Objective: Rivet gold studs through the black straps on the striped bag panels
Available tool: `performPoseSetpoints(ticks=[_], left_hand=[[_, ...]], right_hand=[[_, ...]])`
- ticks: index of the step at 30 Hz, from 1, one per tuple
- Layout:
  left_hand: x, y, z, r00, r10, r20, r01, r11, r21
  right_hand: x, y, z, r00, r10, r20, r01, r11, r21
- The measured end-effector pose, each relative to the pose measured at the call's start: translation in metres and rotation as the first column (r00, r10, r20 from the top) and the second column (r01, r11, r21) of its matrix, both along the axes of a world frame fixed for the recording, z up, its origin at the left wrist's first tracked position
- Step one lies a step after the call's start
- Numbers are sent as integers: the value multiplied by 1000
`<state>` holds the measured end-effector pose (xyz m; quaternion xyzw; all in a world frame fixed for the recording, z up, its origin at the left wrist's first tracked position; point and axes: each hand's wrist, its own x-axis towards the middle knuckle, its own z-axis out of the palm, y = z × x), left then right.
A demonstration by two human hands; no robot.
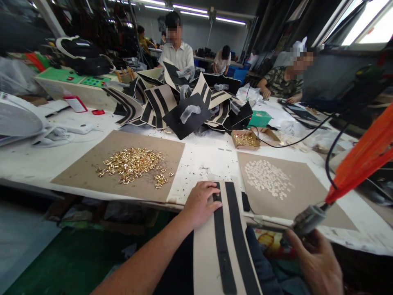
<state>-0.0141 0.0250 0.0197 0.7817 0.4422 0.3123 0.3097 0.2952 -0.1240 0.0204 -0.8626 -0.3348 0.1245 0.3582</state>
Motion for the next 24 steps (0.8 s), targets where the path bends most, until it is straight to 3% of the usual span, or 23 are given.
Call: performPoseSetpoints(ticks=[2,4,6,8,10,12,14,15,18,24], left_hand=[[0,0,-1,1000,0,9,-1,1000,8],[-1,-1,-3,1000,2,17,-2,1000,8],[-2,-1,-5,1000,-2,16,2,1000,2],[-2,-1,-6,1000,-5,15,5,1000,5],[-2,-1,-6,1000,-2,17,2,1000,14],[-1,-1,-6,1000,3,23,-3,1000,14],[-1,-1,-6,1000,8,30,-9,1000,10],[0,0,-7,999,10,33,-10,1000,9],[0,0,-8,999,10,35,-10,1000,7],[-1,2,-6,1000,-12,24,12,1000,-6]], right_hand=[[3,12,-5,1000,5,16,-3,992,-124],[1,22,0,1000,-19,16,22,986,-163],[-10,31,12,999,-19,-36,15,995,-100],[-30,43,29,976,75,-202,-57,994,93],[-57,64,47,854,313,-415,-153,914,376],[-87,90,62,637,568,-521,-188,770,610],[-114,117,72,483,711,-511,-210,660,721],[-125,129,74,449,749,-488,-225,623,749],[-149,155,72,466,786,-406,-285,567,773],[-165,173,46,515,785,-345,-410,578,705]])
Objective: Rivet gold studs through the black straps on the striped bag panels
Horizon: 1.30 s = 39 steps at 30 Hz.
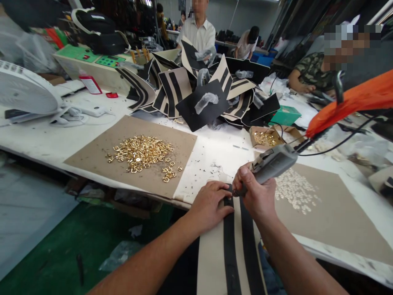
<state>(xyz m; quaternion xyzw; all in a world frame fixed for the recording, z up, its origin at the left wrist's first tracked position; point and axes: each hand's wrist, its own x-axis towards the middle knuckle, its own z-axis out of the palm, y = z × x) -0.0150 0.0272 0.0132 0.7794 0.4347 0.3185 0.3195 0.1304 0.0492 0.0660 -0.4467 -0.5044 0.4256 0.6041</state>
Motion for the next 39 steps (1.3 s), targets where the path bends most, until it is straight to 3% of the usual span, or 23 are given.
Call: performPoseSetpoints(ticks=[4,10,18,27,35,39], left_hand=[[0,1,2,1000,-12,-12,12,1000,-8],[-1,2,4,1000,-21,-23,20,1000,-18],[-2,3,3,999,-29,24,29,999,-15],[0,3,0,998,-6,57,10,997,-76],[2,4,-1,999,26,44,-22,996,-83],[1,3,-2,999,22,41,-19,996,-85]], right_hand=[[-1,2,-9,1000,6,10,-5,1000,-18],[1,2,-8,999,51,7,-51,998,-38],[4,5,-8,975,204,88,-208,977,46],[9,10,-14,925,377,42,-378,926,11],[7,17,-12,908,384,171,-379,923,-59],[7,16,-16,930,328,165,-322,945,-62]])
